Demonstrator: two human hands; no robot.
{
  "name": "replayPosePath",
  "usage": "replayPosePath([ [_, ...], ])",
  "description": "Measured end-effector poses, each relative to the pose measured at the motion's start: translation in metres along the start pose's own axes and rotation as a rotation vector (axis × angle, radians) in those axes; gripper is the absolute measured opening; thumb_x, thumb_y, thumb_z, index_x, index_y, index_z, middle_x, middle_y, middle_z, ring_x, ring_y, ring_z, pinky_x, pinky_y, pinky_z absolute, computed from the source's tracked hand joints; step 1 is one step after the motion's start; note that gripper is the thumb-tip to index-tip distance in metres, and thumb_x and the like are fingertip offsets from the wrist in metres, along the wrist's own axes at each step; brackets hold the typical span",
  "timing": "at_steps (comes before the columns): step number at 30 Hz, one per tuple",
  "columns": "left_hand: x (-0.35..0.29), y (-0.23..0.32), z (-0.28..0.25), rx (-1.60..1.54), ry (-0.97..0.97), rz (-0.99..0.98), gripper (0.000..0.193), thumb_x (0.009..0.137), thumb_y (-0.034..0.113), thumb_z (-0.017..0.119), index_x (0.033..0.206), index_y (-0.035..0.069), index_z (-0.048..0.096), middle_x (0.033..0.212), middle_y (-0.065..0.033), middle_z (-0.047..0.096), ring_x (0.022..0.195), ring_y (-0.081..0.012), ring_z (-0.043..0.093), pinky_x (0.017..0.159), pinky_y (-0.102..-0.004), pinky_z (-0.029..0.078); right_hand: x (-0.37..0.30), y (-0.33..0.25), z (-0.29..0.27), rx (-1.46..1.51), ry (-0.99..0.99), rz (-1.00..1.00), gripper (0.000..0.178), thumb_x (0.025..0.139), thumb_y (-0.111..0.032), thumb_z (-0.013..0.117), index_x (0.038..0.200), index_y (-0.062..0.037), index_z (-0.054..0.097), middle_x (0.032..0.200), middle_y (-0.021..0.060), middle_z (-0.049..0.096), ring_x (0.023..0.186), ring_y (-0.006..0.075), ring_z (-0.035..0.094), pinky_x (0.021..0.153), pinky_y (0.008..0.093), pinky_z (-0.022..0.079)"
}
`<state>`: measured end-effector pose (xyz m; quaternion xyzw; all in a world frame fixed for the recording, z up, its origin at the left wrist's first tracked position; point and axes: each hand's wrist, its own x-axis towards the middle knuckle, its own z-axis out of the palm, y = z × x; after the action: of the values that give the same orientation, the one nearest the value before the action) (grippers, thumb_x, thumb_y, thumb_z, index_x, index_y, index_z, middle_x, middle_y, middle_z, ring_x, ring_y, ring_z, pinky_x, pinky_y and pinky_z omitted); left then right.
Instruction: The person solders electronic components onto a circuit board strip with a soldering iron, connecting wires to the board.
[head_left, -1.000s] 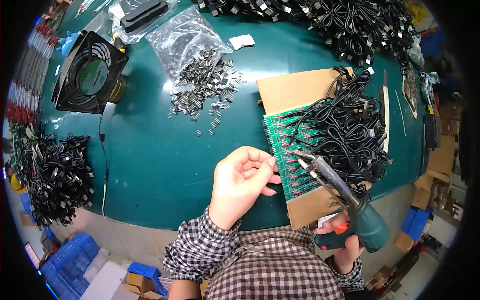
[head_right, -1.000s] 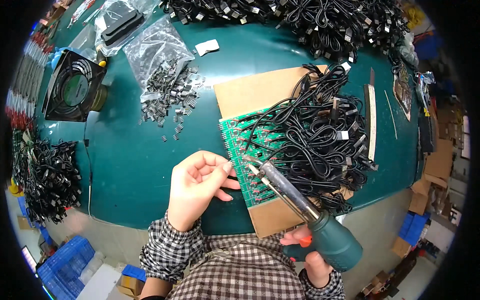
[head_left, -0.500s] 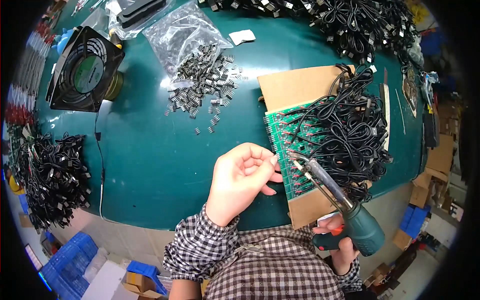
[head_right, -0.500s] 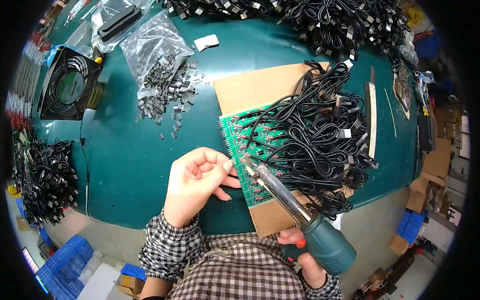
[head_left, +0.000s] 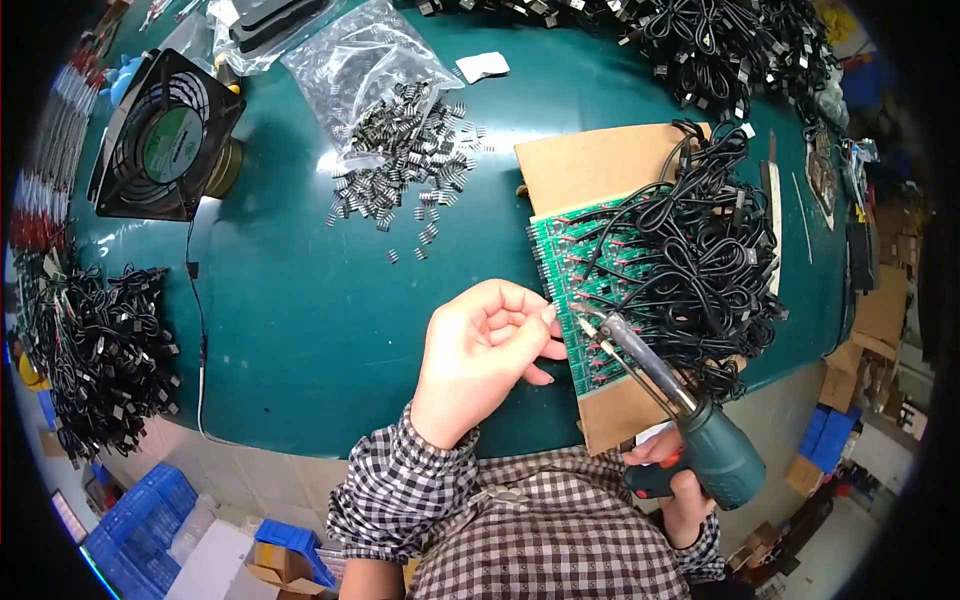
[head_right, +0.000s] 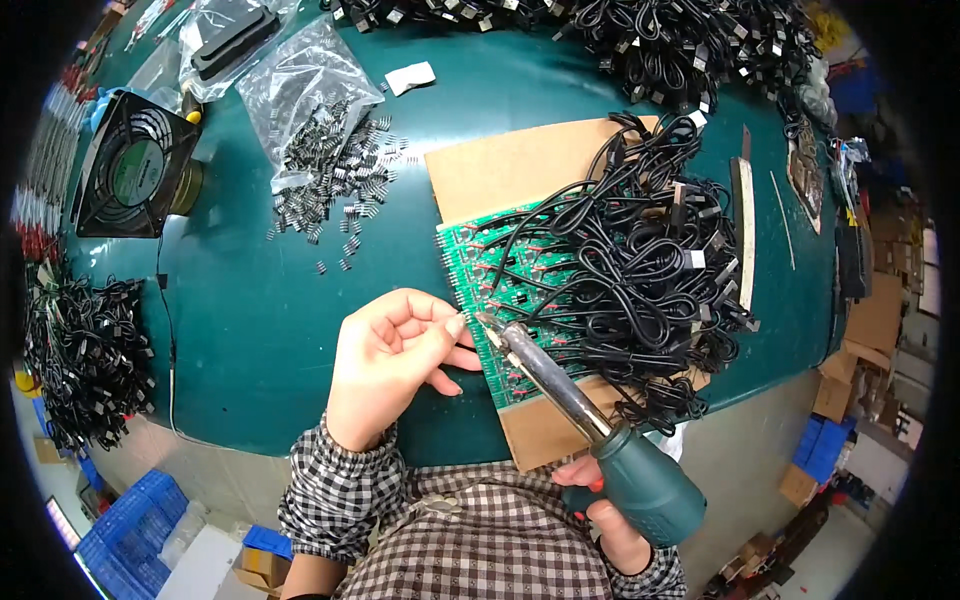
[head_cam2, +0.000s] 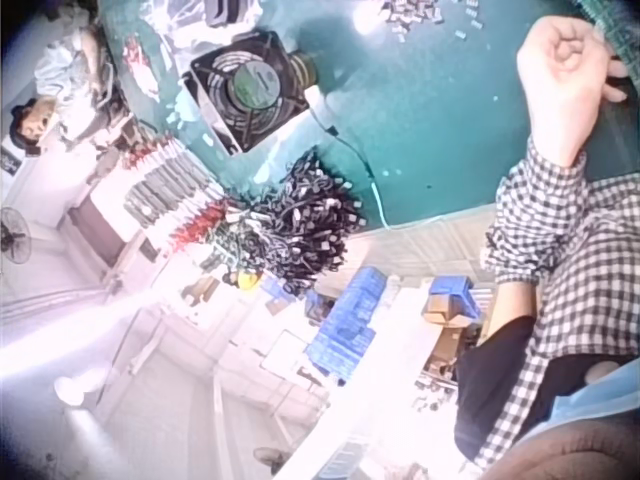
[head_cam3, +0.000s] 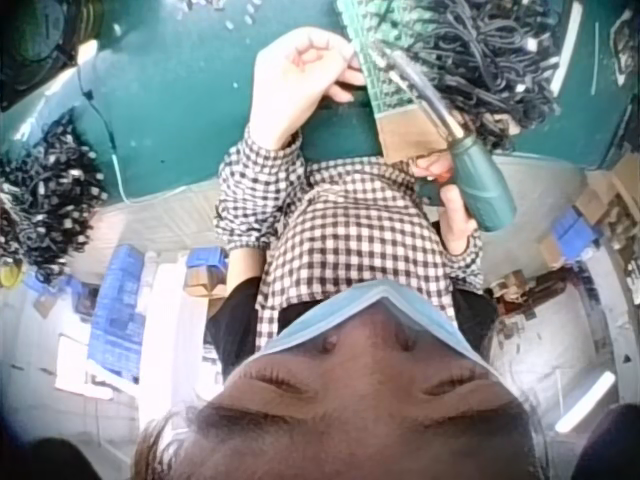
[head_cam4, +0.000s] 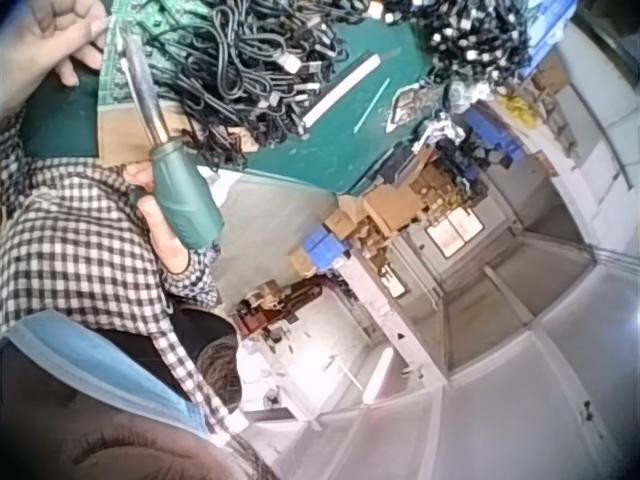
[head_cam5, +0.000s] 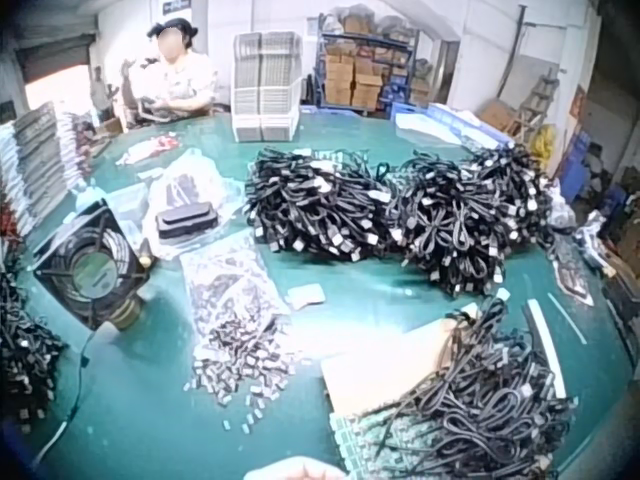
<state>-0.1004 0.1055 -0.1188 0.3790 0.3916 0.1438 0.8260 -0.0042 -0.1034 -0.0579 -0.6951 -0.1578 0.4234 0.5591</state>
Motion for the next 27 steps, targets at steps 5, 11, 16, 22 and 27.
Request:
replayPosePath([
  [5, -0.001, 0.0003, 0.0007, 0.005, 0.003, 0.006, 0.015, 0.084, 0.008, 0.056, 0.09, -0.006, 0.054, 0.079, -0.0127, 0.061, 0.068, -0.0175, 0.064, 0.048, -0.0214, 0.052, 0.0, -0.0008, 0.0019, -0.004, 0.009, 0.022, 0.049, 0.079, -0.043, 0.059, 0.085, 0.0034, 0.048, 0.08, 0.012, 0.051, 0.078, 0.0214, 0.057, 0.072, 0.0379, 0.053],
  [11, -0.0009, 0.0001, 0.0009, -0.003, 0.009, 0.002, 0.015, 0.084, 0.007, 0.056, 0.089, -0.006, 0.054, 0.079, -0.0126, 0.061, 0.067, -0.017, 0.064, 0.049, -0.0213, 0.052, 0.0017, 0.002, 0.004, 0.031, 0.002, 0.017, 0.045, 0.079, -0.041, 0.059, 0.083, 0.0027, 0.048, 0.078, 0.0105, 0.049, 0.078, 0.0208, 0.056, 0.073, 0.0391, 0.053],
  [16, -0.0004, 0.0001, 0.0011, 0.012, 0.009, 0.007, 0.014, 0.084, 0.007, 0.055, 0.089, -0.006, 0.054, 0.078, -0.013, 0.062, 0.068, -0.0169, 0.064, 0.049, -0.0214, 0.052, 0.0042, 0.0025, 0.0048, 0.016, -0.001, -0.005, 0.044, 0.08, -0.04, 0.059, 0.083, 0.0023, 0.047, 0.077, 0.0102, 0.049, 0.078, 0.021, 0.055, 0.072, 0.0402, 0.053],
  [22, -0.0002, -0.0003, 0.0011, 0.006, 0.013, 0.003, 0.013, 0.084, 0.006, 0.055, 0.089, -0.006, 0.054, 0.078, -0.0129, 0.062, 0.067, -0.017, 0.064, 0.049, -0.0216, 0.052, 0.0037, 0.0037, 0.0048, 0.018, 0.003, 0.016, 0.044, 0.08, -0.04, 0.058, 0.084, 0.0022, 0.047, 0.077, 0.0096, 0.048, 0.075, 0.0203, 0.054, 0.072, 0.0404, 0.053],
  [27, -0.0007, 0.0003, 0.0015, 0.004, 0.017, 0.002, 0.013, 0.084, 0.006, 0.056, 0.089, -0.006, 0.054, 0.078, -0.0124, 0.061, 0.067, -0.0171, 0.064, 0.049, -0.0217, 0.052, 0.0047, 0.0019, 0.0069, 0.017, 0.029, 0.023, 0.045, 0.079, -0.041, 0.06, 0.083, 0.0019, 0.047, 0.075, 0.0094, 0.048, 0.073, 0.0204, 0.054, 0.072, 0.0411, 0.053],
])
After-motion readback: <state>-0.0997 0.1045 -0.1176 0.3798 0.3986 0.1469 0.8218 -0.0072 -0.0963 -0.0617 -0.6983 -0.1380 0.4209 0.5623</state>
